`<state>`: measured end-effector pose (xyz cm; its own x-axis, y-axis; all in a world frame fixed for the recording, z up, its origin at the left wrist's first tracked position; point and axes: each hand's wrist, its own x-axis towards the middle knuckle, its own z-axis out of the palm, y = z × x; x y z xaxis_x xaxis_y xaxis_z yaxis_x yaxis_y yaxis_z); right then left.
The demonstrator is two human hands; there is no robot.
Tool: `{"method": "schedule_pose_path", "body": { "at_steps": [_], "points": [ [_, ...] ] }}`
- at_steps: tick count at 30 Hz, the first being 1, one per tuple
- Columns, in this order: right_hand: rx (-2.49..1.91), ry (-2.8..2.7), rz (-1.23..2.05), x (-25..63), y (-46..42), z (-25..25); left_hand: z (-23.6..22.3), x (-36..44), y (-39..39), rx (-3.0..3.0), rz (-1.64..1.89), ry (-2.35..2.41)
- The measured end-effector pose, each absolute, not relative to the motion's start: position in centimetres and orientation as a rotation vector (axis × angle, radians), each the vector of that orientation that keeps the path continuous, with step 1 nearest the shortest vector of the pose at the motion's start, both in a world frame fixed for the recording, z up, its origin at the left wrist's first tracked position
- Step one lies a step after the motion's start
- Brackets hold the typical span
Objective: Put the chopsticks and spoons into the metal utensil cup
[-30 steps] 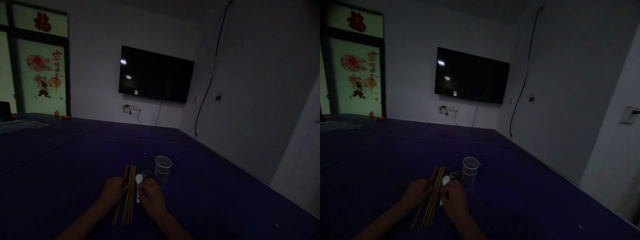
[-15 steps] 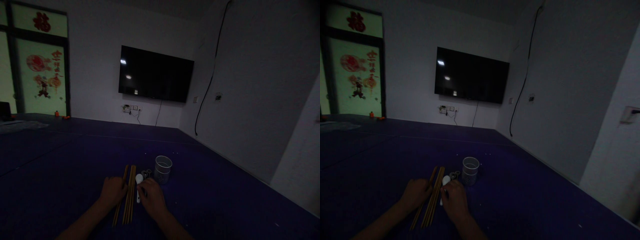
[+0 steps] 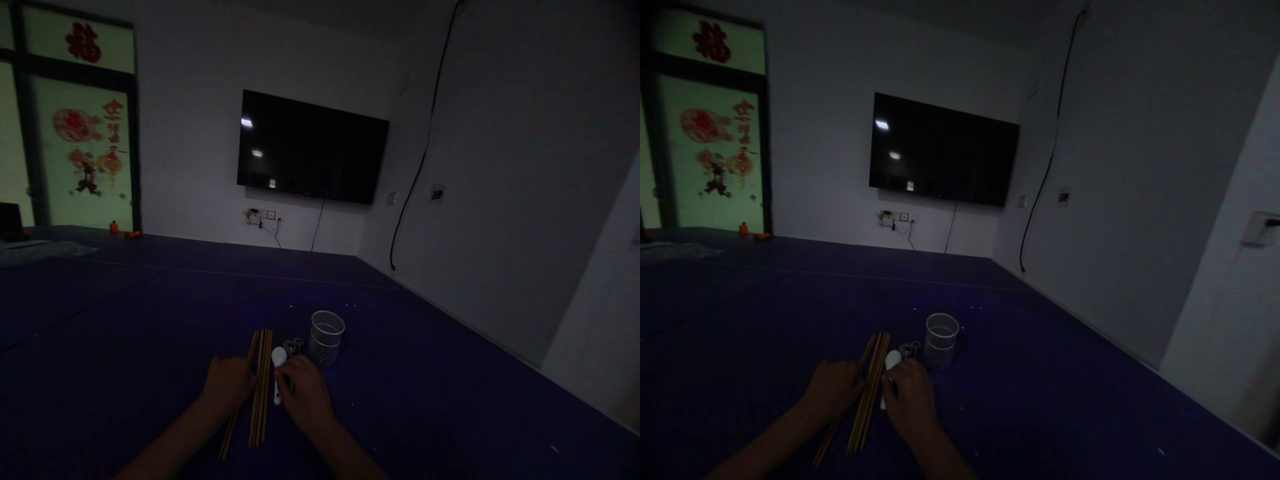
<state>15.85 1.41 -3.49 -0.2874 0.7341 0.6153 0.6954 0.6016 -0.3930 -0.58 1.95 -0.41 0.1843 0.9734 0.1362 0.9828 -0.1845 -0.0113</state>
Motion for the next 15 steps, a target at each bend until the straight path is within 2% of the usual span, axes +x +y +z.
{"method": "schedule_pose_path", "body": {
  "at_steps": [9,15],
  "points": [
    [-1.151,-2.032,0.078,15.83,1.39,-3.40,-0.43,-0.93,2.28,-2.341,-0.157,-1.973],
    [-1.137,-2.001,0.079,15.70,1.10,-3.16,0.25,-0.98,2.32,-2.310,-0.286,-1.943]
  ]
}}
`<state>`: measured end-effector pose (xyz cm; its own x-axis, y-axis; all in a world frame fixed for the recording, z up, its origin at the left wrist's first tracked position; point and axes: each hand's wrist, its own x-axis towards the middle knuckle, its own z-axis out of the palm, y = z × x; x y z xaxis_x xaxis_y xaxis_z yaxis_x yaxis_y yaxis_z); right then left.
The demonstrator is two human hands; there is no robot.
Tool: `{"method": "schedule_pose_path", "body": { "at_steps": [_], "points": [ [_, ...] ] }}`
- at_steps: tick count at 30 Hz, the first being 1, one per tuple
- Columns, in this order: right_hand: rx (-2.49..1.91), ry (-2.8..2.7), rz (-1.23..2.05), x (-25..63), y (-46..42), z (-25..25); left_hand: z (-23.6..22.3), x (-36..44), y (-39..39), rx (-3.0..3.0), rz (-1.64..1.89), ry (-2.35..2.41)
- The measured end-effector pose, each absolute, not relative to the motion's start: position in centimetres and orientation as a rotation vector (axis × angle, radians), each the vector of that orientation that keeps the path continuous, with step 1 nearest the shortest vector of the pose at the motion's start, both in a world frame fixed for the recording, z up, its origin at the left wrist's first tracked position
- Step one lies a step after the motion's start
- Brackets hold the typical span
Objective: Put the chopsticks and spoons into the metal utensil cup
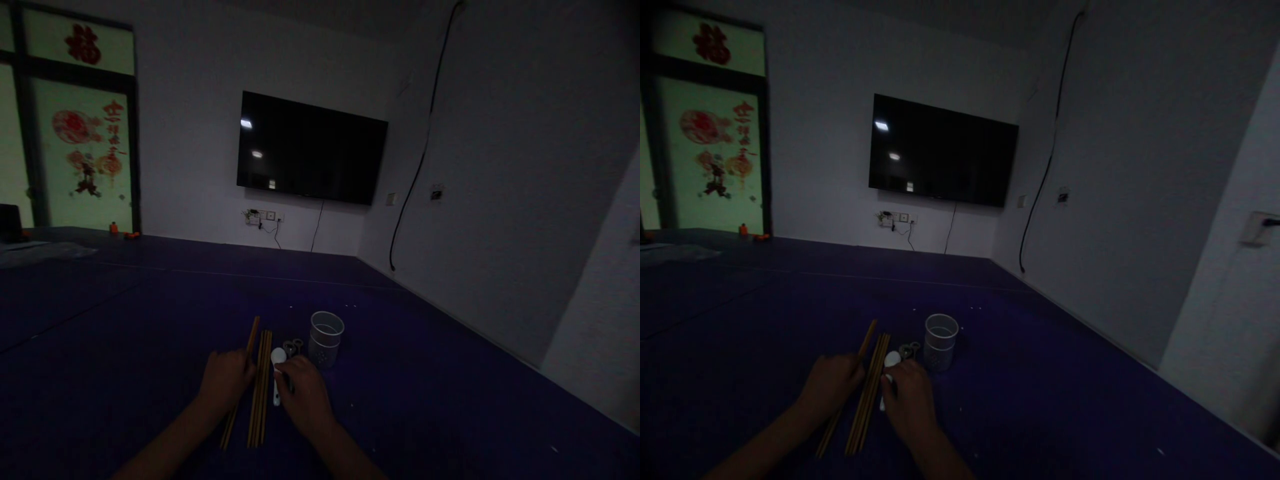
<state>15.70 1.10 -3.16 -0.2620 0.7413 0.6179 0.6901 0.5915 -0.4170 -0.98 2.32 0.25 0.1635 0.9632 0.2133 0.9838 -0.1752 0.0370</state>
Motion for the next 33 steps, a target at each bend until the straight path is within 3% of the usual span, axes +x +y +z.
{"method": "schedule_pose_path", "body": {
  "at_steps": [7,14,22,26,33],
  "points": [
    [-1.139,-1.821,0.167,15.3,0.3,-2.6,0.5,-0.4,1.4,-2.247,-0.662,-1.573],
    [-0.916,-1.657,0.553,14.6,-1.1,-0.9,-0.7,0.3,0.7,-2.182,-0.927,-0.833],
    [-0.892,-1.439,0.694,14.3,-1.7,-0.3,-2.1,-0.7,0.9,-2.302,-1.040,-0.775],
    [-0.969,-1.084,0.558,16.4,-0.7,0.5,-2.5,-1.5,1.7,-2.267,-1.240,-0.952],
    [-1.199,-0.858,-0.079,22.5,1.0,2.7,-1.9,-0.7,2.4,-2.336,-1.115,-1.515]
  ]
}}
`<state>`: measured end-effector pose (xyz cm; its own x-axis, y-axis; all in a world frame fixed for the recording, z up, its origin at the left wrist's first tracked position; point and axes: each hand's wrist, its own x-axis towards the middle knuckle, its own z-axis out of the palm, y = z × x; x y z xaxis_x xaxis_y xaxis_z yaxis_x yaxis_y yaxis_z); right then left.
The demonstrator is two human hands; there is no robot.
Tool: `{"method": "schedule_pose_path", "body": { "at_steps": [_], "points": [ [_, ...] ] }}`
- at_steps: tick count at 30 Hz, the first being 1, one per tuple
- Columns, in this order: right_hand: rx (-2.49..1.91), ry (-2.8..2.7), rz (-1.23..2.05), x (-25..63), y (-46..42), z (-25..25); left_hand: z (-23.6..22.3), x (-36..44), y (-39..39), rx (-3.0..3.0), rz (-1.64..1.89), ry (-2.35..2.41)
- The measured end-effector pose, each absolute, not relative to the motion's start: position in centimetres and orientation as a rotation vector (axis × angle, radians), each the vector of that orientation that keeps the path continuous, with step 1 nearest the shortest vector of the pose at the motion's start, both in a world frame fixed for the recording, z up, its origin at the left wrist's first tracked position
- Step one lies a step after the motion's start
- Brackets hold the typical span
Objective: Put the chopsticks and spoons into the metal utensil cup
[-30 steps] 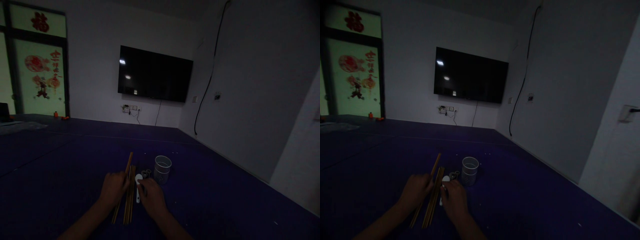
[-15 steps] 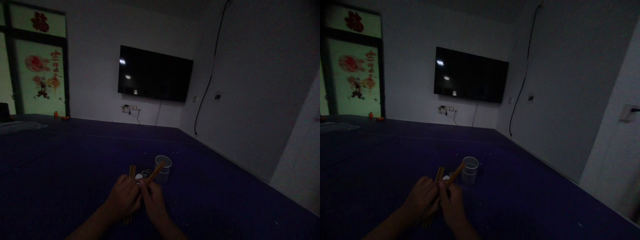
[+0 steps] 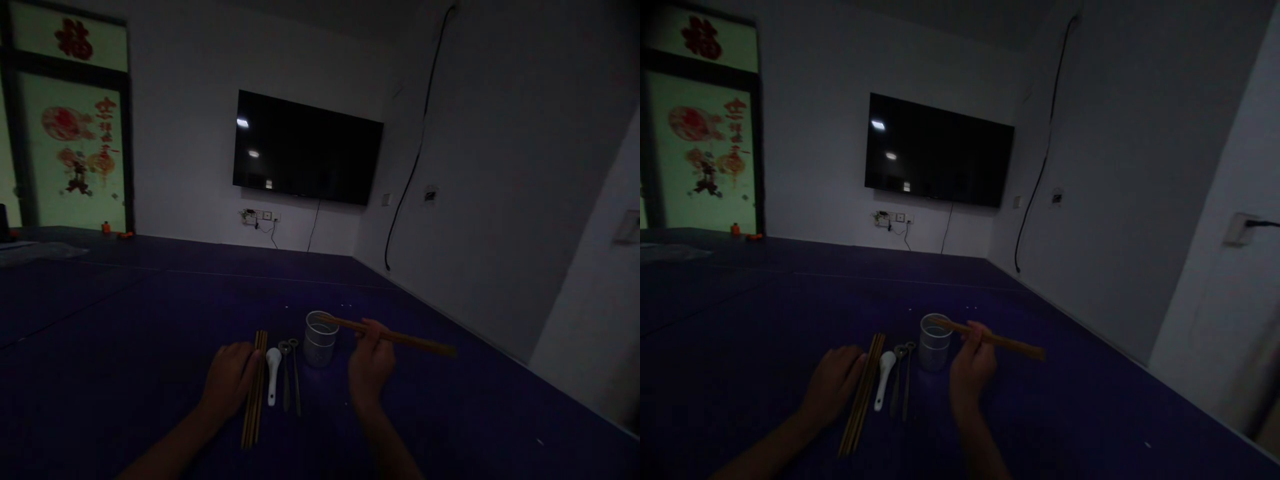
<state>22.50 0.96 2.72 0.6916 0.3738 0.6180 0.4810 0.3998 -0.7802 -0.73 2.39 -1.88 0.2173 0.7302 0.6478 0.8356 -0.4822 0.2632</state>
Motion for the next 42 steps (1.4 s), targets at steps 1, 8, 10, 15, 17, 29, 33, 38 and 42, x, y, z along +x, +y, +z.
{"method": "schedule_pose_path", "body": {
  "at_steps": [1,8,10,15,17,29,33,38,42],
  "points": [
    [-1.237,-0.869,-0.132,23.1,1.2,2.9,-1.9,-0.6,2.5,-2.339,-1.091,-1.562],
    [-1.302,-1.039,-0.051,24.5,3.5,1.9,-2.3,-0.4,2.9,-2.385,-0.924,-1.706],
    [-1.308,-1.098,0.010,24.6,4.2,1.3,-2.3,-0.4,2.9,-2.401,-0.912,-1.717],
    [-1.370,-1.250,0.107,25.0,5.9,0.3,-2.3,-0.3,2.9,-2.404,-0.921,-1.747],
    [-1.411,-1.320,0.087,25.1,6.3,0.0,-2.3,-0.2,2.9,-2.405,-0.938,-1.756],
    [-1.311,-1.317,0.060,24.9,7.1,-1.6,-2.3,-0.4,3.2,-2.429,-0.803,-1.857],
    [-1.298,-1.177,0.109,24.5,6.7,-1.6,-2.1,-0.4,3.2,-2.438,-0.756,-1.887],
    [-1.273,-0.887,-0.140,22.9,4.2,-0.7,-2.0,-0.4,3.1,-2.415,-0.696,-1.920],
    [-1.211,-1.326,-0.173,20.4,2.1,-0.6,-1.8,-0.3,3.0,-2.412,-0.637,-1.934]
  ]
}}
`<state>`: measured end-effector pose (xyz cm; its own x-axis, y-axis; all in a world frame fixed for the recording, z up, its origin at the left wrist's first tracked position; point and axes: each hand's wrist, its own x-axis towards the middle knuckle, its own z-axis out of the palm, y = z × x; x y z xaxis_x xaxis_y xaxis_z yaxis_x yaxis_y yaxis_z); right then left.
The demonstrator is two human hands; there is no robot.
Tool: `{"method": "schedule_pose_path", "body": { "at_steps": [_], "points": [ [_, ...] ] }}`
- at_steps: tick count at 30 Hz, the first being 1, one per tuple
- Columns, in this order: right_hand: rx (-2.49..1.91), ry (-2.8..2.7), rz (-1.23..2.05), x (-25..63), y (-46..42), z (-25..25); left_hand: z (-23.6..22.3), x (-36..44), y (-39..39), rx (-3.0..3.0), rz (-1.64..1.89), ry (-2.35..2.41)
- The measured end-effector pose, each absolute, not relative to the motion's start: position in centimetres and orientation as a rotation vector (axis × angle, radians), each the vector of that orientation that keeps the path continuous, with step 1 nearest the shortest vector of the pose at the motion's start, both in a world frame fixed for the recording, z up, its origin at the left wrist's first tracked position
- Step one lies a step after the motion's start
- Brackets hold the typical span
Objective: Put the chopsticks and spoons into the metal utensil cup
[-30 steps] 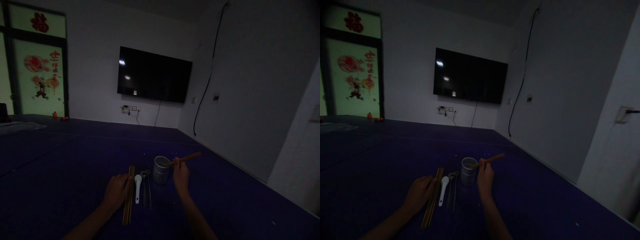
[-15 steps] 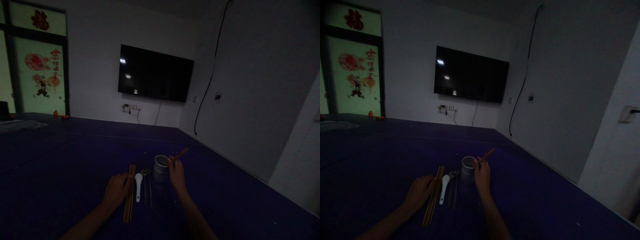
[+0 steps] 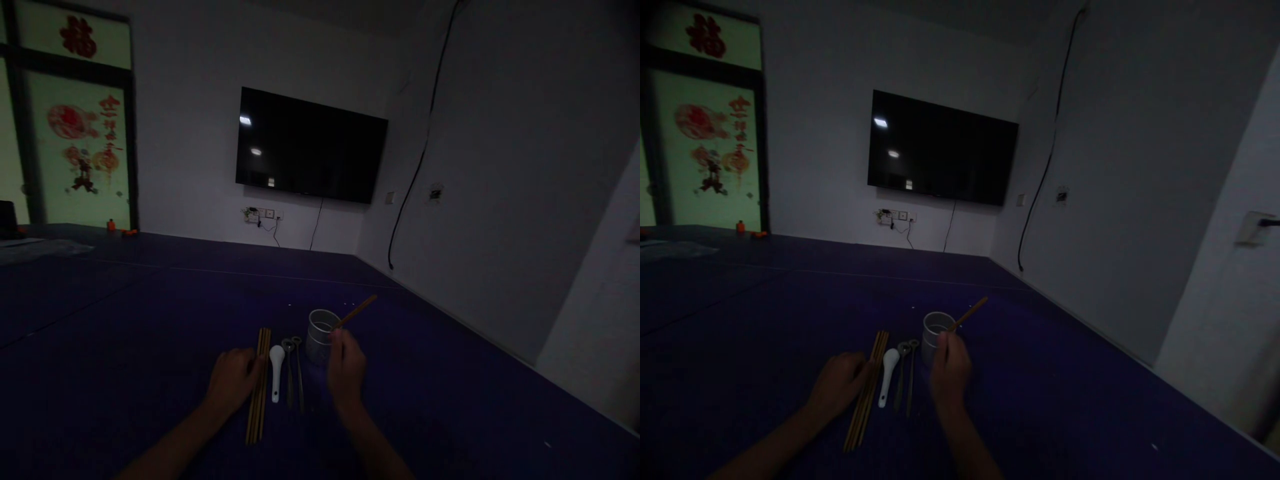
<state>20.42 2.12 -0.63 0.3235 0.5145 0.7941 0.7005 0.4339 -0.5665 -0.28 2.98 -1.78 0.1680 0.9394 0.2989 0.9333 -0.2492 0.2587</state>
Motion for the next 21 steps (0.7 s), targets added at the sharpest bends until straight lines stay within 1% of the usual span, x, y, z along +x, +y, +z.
{"method": "schedule_pose_path", "body": {
  "at_steps": [4,7,15,21],
  "points": [
    [-1.108,-1.796,-0.297,17.4,1.1,-1.5,-1.6,-0.2,2.9,2.408,0.582,1.952],
    [-1.081,-1.985,-0.298,16.0,0.9,-2.3,-1.6,-0.2,2.8,2.412,0.548,1.961],
    [-1.140,-2.031,-0.158,15.9,1.1,-2.9,-1.7,-0.1,2.7,2.410,0.507,1.963],
    [-1.147,-2.014,-0.170,15.8,1.0,-2.9,-1.7,-0.1,2.7,2.408,0.498,1.962]
  ]
}}
